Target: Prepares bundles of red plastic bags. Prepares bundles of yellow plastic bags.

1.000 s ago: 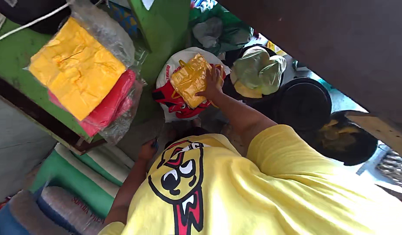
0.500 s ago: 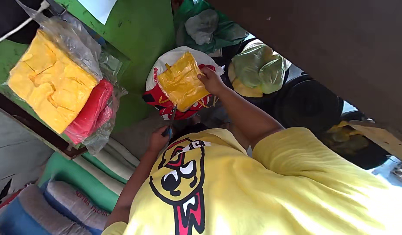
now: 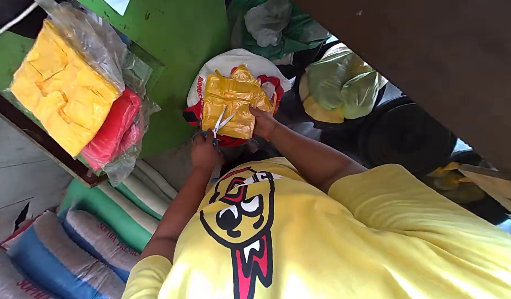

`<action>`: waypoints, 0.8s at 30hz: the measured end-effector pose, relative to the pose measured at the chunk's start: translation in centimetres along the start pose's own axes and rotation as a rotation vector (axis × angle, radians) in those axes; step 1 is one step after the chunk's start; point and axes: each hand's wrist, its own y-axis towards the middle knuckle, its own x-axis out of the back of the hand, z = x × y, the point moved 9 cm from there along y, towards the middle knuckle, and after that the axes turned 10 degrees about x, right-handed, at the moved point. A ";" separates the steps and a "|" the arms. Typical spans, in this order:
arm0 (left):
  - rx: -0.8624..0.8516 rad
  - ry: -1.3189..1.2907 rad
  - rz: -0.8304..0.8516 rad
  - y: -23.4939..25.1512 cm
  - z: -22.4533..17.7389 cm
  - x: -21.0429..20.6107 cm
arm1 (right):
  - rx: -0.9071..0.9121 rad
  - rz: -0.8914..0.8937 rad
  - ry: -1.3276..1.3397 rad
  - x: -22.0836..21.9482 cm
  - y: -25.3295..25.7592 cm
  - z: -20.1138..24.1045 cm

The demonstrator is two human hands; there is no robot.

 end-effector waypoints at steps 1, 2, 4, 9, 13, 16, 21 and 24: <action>0.007 -0.001 0.003 0.0 -0.1 -0.1 | -0.012 0.001 -0.008 -0.2 -0.1 -0.2; 0.022 -0.008 0.010 -0.1 -0.2 -0.1 | -0.016 0.004 -0.018 -0.4 -0.2 -0.5; 0.051 -0.031 0.023 -0.3 -0.3 -0.2 | 0.007 0.029 -0.026 -1.0 -0.7 -1.0; 0.078 -0.128 0.013 -1.2 -0.4 0.3 | 0.078 0.044 0.034 -3.6 -2.3 -2.2; 0.085 -0.156 -0.033 -1.8 -0.3 1.0 | 0.121 0.093 -0.028 -5.3 -3.3 -2.4; 0.093 -0.182 -0.048 -1.8 -0.6 1.6 | 0.178 0.140 -0.100 -6.5 -4.0 -2.7; 0.069 -0.192 -0.073 -1.7 -0.8 2.0 | 0.199 0.119 -0.137 -7.2 -4.4 -3.2; 0.055 -0.203 -0.081 -1.9 -0.6 2.2 | 0.219 0.118 -0.140 -7.5 -4.5 -3.3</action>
